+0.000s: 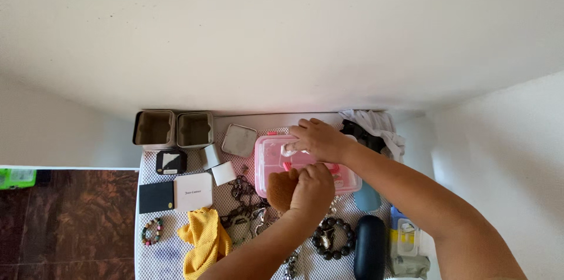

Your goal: The person wipes jewelry pieces with a yellow cloth, opens a pink multi-tier storage case, and places bracelets and necklaces into its trays, then wipes the case with the cloth.

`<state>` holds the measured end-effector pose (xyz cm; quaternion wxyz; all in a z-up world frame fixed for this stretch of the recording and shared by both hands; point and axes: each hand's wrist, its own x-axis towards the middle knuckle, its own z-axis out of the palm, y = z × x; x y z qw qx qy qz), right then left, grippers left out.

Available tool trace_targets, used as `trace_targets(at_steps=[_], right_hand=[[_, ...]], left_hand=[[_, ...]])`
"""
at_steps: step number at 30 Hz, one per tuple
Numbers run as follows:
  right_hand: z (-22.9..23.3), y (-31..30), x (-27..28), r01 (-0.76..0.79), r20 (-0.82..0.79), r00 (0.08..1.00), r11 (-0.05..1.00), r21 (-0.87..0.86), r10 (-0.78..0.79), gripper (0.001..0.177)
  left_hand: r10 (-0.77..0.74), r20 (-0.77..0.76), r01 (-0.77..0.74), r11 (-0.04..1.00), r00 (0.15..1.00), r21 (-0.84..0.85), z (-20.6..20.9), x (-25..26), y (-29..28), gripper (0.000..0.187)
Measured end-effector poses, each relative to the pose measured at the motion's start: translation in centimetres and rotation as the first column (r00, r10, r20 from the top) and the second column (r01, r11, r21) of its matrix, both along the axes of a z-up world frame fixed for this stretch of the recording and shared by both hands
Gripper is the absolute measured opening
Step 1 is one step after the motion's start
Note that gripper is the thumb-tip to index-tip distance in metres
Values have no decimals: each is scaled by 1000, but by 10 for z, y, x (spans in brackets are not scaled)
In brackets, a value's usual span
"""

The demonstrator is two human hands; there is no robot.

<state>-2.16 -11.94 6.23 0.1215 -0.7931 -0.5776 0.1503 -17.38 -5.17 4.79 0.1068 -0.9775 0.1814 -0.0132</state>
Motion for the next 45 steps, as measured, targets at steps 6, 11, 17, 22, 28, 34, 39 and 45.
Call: trace_targets(at_steps=[6,11,17,22,28,34,39,45], right_hand=[[-1,24,3,-54,-212,975,996,65,67,39],[0,19,9,-25,-194,981,999,-29,19,40],[-1,-3,16,82,-175,981,996,-37,-87,17],[-18,13,0,34,-206,979,996,82,-16,19],[-19,24,8,55,-301,953,996,66,-32,22],[-16,9,7,-22,-128,990,965,262,57,21],[-2,-43,24,4,-101,995,997,-79,-12,14],[12,-85,16,116,-92,989,992,-41,-119,33]], left_hand=[[-14,15,15,1000,1000,-20,0,-1,3,33],[-1,-42,-1,1000,999,-29,2,0,3,27],[19,-17,-20,1000,1000,-12,2,-1,2,32],[-2,18,2,1000,1000,7,2,-1,2,41],[29,-25,-29,1000,999,2,-2,0,1,36],[60,16,-59,995,998,-81,-1,0,3,42],[51,-61,-54,997,997,-46,2,2,2,32],[49,-11,-48,997,999,55,3,3,1,28]])
